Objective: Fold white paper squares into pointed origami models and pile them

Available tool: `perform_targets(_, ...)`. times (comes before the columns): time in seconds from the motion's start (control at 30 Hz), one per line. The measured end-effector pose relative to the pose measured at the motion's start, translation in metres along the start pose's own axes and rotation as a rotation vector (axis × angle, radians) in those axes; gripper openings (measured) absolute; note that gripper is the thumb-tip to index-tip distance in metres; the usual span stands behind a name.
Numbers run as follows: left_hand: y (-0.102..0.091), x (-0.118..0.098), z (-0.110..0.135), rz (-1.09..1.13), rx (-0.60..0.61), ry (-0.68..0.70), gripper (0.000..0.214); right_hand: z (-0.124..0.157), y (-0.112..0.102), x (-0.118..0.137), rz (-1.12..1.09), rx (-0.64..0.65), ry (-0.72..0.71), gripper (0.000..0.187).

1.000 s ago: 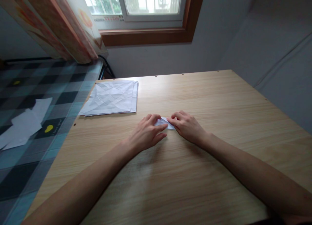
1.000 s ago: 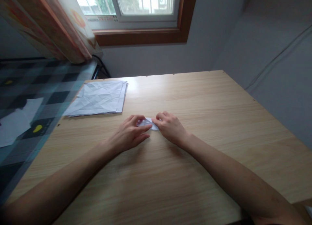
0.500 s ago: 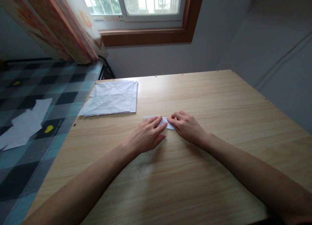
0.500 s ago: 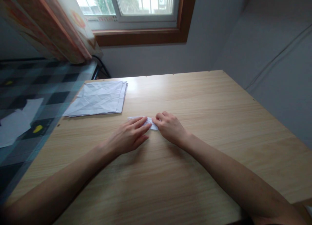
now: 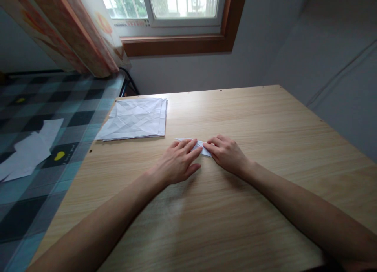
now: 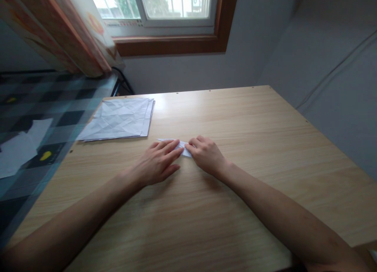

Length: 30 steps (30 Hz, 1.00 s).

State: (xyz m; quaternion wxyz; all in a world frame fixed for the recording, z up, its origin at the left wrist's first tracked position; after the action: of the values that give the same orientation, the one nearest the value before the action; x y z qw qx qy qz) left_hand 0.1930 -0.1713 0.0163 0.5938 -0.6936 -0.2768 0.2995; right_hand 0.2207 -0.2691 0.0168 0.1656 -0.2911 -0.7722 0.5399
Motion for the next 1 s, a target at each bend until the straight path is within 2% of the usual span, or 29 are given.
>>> perform_targets(0.2, -0.001, 0.001, -0.003, -0.026, 0.036, -0.024, 0.05, -0.003, -0.002, -0.002, 0.01, 0.079, 0.035, 0.023)
perform_targets(0.37, -0.004, -0.001, -0.004, -0.043, 0.003, -0.024, 0.055, -0.002, -0.007, -0.008, 0.023, 0.112, 0.083, 0.021)
perform_targets(0.6, 0.006, 0.001, 0.003, 0.01, 0.053, -0.004, 0.065, 0.0, -0.009, -0.015, -0.033, 0.038, 0.161, 0.019)
perform_targets(0.73, 0.014, 0.007, 0.004, 0.084, 0.108, 0.005, 0.072, -0.002, -0.008, -0.016, -0.128, -0.014, 0.198, 0.026)
perform_targets(0.9, 0.014, 0.008, 0.004, 0.114, 0.103, 0.012, 0.069, -0.006, -0.002, -0.015, -0.169, 0.075, 0.154, 0.024)
perform_targets(1.0, 0.012, 0.008, 0.003, 0.107, 0.06, -0.003, 0.066, -0.006, -0.003, -0.02, -0.238, 0.1, 0.185, 0.02)
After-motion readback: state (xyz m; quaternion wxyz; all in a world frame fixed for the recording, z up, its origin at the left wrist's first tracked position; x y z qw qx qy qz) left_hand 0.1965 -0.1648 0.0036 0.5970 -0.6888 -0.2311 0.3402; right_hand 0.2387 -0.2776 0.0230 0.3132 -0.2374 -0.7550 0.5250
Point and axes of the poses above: each hand's wrist, its own z-axis away from the middle knuckle, its own y-axis out of the palm, x = y × z, the point moved 9 cm from there along -z, towards the middle knuckle, and after that the axes turned 5 degrees about z, right-handed, at the moved point
